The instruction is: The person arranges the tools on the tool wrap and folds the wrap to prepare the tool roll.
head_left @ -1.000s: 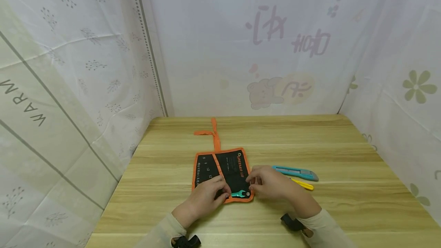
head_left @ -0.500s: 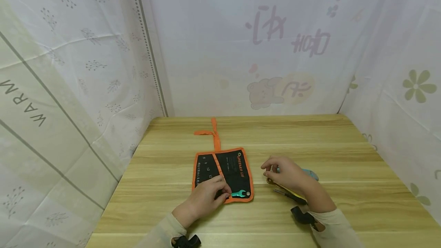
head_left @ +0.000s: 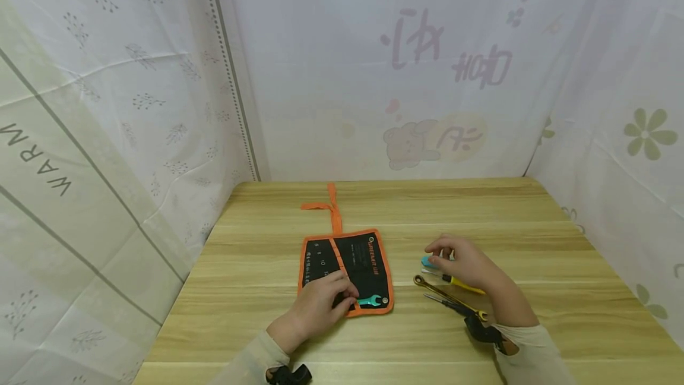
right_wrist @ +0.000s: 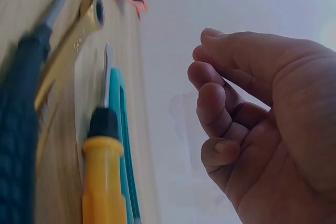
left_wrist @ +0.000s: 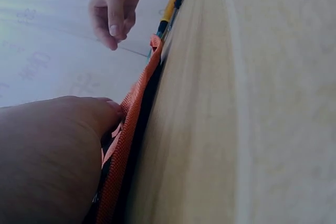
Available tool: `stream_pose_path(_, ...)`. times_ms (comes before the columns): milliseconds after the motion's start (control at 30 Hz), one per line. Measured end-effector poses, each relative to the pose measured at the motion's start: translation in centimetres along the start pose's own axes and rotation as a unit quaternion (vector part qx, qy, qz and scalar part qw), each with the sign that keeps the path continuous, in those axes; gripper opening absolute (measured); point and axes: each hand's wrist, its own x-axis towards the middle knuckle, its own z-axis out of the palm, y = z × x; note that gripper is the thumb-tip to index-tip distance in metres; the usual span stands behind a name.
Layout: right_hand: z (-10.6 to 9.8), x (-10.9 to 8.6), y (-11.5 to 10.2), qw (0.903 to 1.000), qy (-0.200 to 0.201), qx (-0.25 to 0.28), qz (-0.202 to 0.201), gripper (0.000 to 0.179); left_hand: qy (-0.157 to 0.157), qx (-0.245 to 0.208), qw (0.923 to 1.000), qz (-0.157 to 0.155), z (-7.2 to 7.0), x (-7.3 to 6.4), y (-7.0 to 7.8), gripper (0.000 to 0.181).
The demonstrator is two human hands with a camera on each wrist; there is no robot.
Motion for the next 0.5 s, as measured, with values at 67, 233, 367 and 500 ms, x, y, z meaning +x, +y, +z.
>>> stream_pose_path(67,-0.4,-0.1,0.3,0.9999,0.008,-0.002,0.006,0.021,0.005,0.005,1.0,-0.002,0.0,0.0,-0.1,0.009)
stream_pose_path(233,-1.3,-0.6,1.3,0.9991,0.025,-0.021,0.026,0.021,0.014,0.024,0.9995,-0.013,0.0,0.1,-0.4,0.009)
stream_pose_path(367,-2.0,-1.2,2.3,0.9978,0.037,-0.039,0.038,0.022,0.024,0.042,0.9987,-0.015,0.0,0.2,-0.6,0.009)
stream_pose_path(500,-2.6,-1.7,3.6,0.9966,0.047,-0.046,0.05,0.022,0.023,0.052,0.9982,-0.02,-0.1,0.2,-0.7,0.01)
